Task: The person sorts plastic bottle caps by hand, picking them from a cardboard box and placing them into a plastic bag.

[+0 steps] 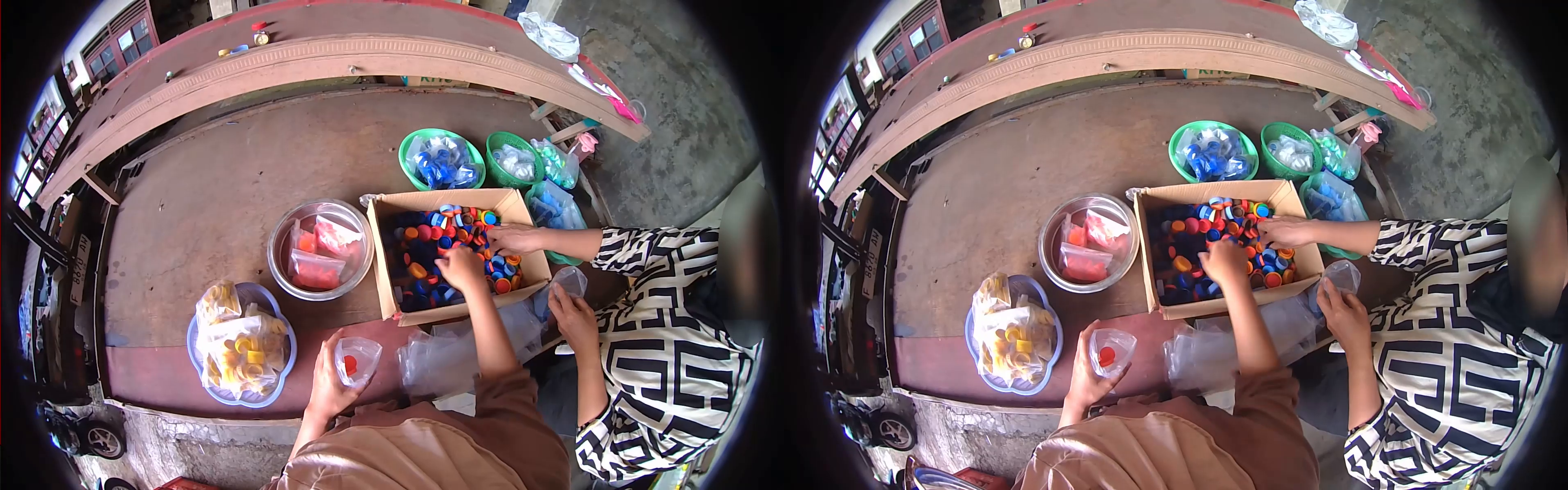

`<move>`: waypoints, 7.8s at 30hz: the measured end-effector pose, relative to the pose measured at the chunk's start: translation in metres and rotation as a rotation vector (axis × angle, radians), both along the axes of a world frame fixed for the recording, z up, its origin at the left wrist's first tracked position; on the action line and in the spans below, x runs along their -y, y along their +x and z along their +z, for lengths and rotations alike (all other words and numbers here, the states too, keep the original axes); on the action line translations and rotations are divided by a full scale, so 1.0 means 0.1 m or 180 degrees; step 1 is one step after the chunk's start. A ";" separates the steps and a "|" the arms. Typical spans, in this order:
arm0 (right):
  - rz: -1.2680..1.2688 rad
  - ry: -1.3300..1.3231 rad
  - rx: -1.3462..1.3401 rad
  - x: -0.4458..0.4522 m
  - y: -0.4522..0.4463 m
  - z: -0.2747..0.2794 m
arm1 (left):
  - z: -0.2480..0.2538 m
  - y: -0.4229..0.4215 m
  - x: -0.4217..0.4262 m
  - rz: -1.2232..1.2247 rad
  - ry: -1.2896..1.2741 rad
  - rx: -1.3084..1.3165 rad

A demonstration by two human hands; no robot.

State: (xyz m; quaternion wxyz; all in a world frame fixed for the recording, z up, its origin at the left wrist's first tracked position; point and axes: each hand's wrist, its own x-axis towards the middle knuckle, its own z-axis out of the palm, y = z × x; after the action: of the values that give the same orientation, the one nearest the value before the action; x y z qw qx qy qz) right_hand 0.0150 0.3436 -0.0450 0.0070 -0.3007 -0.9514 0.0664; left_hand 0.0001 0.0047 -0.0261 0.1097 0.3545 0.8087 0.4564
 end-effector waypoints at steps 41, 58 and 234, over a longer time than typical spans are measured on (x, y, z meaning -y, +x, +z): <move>0.0986 -0.2066 -0.1668 0.76 0.27 0.42 | -0.03 0.02 -0.06 -0.0013 0.0211 0.0364; -0.1080 0.0008 -0.0210 -0.82 0.63 -0.39 | -0.07 -0.05 0.04 0.0059 0.0149 0.0318; 0.0812 -0.0100 0.0525 -0.86 -0.23 -0.47 | 0.07 0.27 -0.29 0.0982 0.1461 0.0678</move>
State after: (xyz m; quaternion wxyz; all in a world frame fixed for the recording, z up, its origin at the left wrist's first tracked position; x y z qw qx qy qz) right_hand -0.0078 0.4298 -0.0917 -0.0844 -0.1820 -0.9780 0.0567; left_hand 0.0276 0.0335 -0.0195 0.0403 0.1931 0.7126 0.6733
